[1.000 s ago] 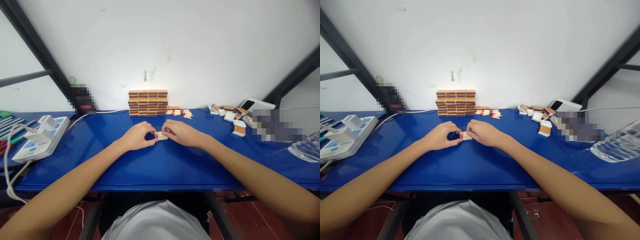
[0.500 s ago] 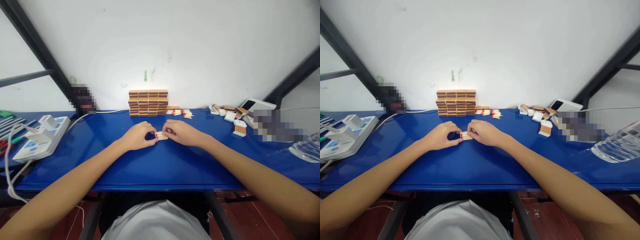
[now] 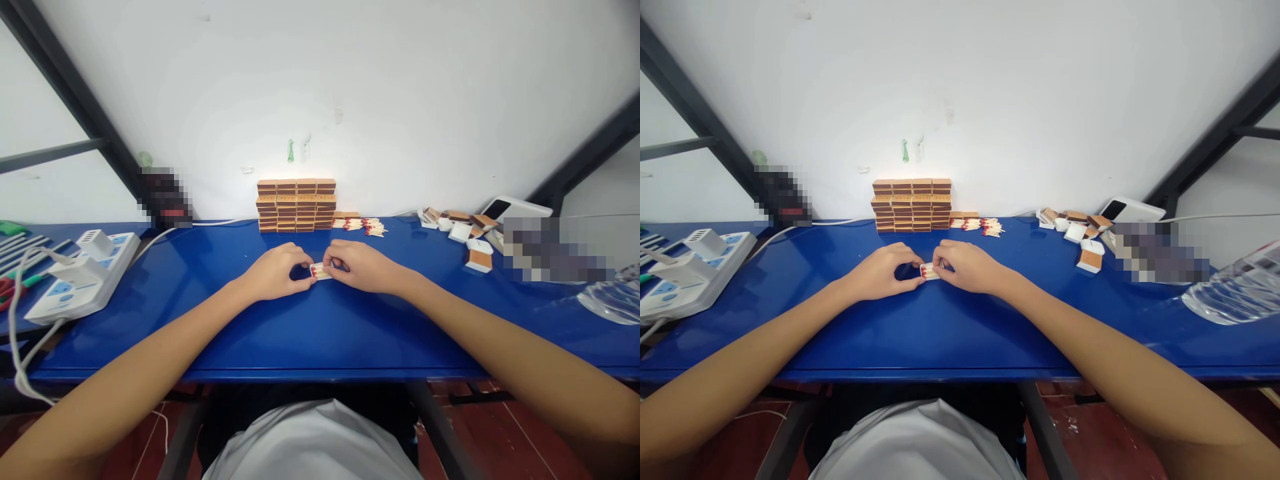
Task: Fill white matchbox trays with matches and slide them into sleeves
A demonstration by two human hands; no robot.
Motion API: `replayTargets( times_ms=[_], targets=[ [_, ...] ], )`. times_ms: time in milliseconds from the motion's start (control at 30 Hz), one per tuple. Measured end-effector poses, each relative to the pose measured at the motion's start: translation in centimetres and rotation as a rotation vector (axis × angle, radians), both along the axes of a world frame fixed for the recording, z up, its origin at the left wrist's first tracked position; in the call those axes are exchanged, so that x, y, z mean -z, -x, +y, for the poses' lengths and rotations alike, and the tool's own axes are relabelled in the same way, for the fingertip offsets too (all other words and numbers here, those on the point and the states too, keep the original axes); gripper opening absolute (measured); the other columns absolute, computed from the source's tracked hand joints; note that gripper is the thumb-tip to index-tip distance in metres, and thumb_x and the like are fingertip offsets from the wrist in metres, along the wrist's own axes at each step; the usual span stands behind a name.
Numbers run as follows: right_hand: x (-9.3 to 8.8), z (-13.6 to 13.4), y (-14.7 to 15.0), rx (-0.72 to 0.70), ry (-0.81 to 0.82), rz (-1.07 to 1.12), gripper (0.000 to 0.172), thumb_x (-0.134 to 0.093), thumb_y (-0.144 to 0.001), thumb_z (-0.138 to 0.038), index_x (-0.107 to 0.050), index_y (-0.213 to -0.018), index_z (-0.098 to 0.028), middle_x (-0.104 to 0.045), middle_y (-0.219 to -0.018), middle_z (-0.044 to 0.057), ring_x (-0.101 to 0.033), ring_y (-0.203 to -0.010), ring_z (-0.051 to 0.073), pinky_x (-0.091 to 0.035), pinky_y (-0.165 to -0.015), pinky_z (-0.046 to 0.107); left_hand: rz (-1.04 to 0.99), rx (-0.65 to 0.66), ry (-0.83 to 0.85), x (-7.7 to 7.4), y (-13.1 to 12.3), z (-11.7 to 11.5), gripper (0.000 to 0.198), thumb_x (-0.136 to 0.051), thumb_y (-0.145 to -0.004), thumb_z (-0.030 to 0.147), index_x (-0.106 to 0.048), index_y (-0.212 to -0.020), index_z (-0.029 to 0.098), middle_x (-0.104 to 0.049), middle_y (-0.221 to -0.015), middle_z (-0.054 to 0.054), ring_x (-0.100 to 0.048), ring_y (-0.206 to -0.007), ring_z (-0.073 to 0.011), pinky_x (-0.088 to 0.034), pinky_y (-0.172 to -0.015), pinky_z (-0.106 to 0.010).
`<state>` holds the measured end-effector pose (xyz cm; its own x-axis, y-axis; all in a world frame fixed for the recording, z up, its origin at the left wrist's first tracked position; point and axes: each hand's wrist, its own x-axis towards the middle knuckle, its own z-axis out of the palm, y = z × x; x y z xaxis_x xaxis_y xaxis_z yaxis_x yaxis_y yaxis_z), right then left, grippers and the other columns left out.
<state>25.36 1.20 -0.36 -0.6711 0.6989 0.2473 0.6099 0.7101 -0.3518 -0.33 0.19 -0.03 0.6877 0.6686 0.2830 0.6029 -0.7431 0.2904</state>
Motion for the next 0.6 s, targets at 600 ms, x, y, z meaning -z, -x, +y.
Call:
replayTargets(
  times_ms=[600],
  targets=[
    [-0.4, 8.8, -11.9, 0.469, 0.015, -0.151, 0.018, -0.07, -0.092, -0.037, -0.077, -0.088, -0.021, -0.076, -0.088, 0.01, -0.064, -0.077, 0.023, -0.043, -0.071, 0.034, -0.031, -0.001, 0.02, 0.0, 0.2, 0.2, 0.026, -0.072, -0.098, 0.04, -0.079, -0.114, 0.021, -0.079, -0.105, -0.007, -0.068, -0.101, -0.0264, -0.054, -0.087, -0.041]
  ],
)
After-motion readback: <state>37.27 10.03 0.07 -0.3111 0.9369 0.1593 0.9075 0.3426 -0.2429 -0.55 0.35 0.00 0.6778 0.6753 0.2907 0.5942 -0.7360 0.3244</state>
